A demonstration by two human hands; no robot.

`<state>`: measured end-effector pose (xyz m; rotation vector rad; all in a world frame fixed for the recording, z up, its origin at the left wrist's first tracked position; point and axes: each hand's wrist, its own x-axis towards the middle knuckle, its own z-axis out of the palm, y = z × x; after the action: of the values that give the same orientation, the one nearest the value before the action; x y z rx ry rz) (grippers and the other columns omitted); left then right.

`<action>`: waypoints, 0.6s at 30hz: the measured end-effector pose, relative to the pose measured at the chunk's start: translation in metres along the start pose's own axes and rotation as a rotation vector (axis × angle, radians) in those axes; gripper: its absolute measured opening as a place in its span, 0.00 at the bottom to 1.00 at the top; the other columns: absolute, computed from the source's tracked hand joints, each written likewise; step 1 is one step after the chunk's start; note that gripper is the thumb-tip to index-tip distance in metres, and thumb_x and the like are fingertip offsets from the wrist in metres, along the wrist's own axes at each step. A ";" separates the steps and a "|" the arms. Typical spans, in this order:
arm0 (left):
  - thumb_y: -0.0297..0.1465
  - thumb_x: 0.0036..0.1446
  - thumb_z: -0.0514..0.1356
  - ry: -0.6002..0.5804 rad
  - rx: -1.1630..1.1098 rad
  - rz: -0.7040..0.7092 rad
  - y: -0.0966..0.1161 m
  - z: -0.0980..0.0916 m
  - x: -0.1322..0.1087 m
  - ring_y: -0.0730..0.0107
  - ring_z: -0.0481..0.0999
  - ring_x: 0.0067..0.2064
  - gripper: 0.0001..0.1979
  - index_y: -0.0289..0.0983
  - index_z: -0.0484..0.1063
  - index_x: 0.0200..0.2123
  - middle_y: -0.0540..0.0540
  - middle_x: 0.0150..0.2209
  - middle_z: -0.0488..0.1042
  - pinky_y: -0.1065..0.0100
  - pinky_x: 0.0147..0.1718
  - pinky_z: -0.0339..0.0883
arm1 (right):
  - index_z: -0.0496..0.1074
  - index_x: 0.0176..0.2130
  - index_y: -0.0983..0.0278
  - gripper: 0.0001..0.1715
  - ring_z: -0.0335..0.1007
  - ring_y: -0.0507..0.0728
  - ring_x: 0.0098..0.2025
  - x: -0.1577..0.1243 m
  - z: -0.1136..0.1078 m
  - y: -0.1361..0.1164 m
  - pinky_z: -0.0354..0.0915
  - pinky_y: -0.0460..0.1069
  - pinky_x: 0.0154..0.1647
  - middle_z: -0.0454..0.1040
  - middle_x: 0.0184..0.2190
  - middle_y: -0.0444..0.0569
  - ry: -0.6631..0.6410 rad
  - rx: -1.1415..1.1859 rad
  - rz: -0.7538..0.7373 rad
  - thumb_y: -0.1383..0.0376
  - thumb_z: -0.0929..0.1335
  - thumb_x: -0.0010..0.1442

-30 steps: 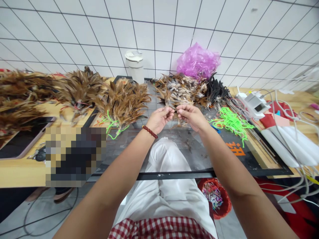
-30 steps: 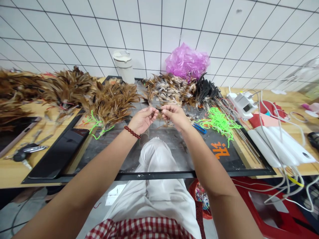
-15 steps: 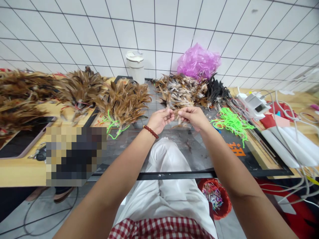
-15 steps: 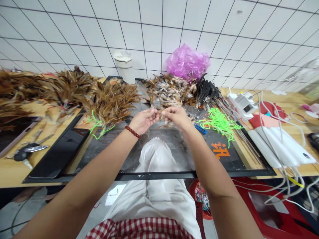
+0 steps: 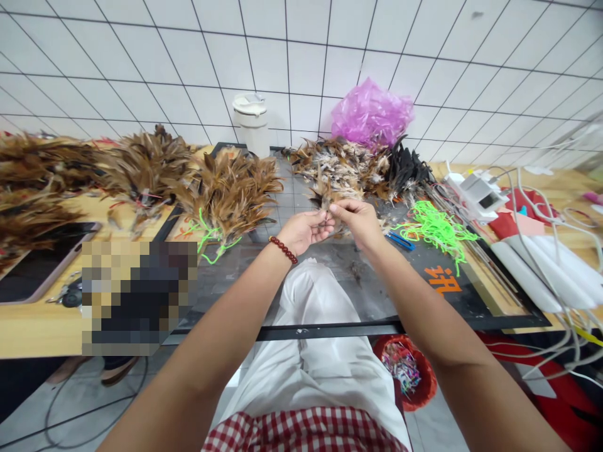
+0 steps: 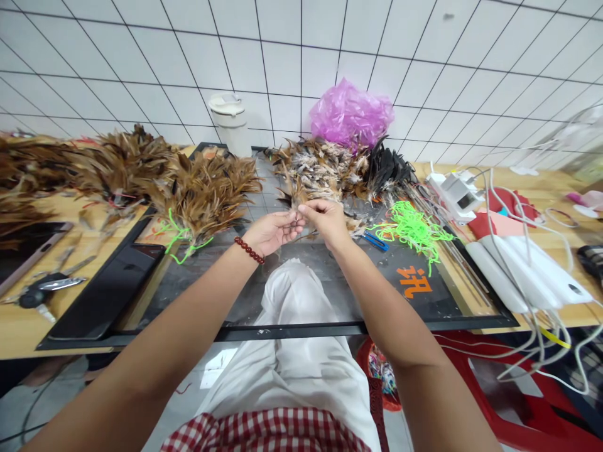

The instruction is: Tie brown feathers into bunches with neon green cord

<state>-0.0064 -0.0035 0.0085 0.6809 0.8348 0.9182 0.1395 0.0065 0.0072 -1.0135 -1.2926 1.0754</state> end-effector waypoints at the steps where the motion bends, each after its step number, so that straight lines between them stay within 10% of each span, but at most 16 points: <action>1: 0.25 0.57 0.58 -0.011 0.008 -0.001 0.000 0.000 0.000 0.78 0.74 0.26 0.05 0.29 0.72 0.31 0.44 0.27 0.75 0.77 0.25 0.69 | 0.75 0.24 0.63 0.14 0.65 0.51 0.26 0.000 0.000 0.000 0.63 0.47 0.30 0.73 0.22 0.43 0.006 -0.019 -0.016 0.55 0.75 0.42; 18: 0.26 0.55 0.61 0.051 -0.036 0.125 0.002 0.002 -0.002 0.81 0.70 0.23 0.04 0.31 0.70 0.29 0.50 0.23 0.71 0.78 0.21 0.63 | 0.74 0.28 0.66 0.12 0.62 0.49 0.24 0.006 -0.013 0.001 0.60 0.46 0.28 0.71 0.22 0.43 -0.141 -0.341 -0.086 0.59 0.71 0.49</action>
<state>-0.0065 -0.0045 0.0115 0.6867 0.8263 1.0642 0.1529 0.0123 0.0071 -1.1367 -1.6587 0.8907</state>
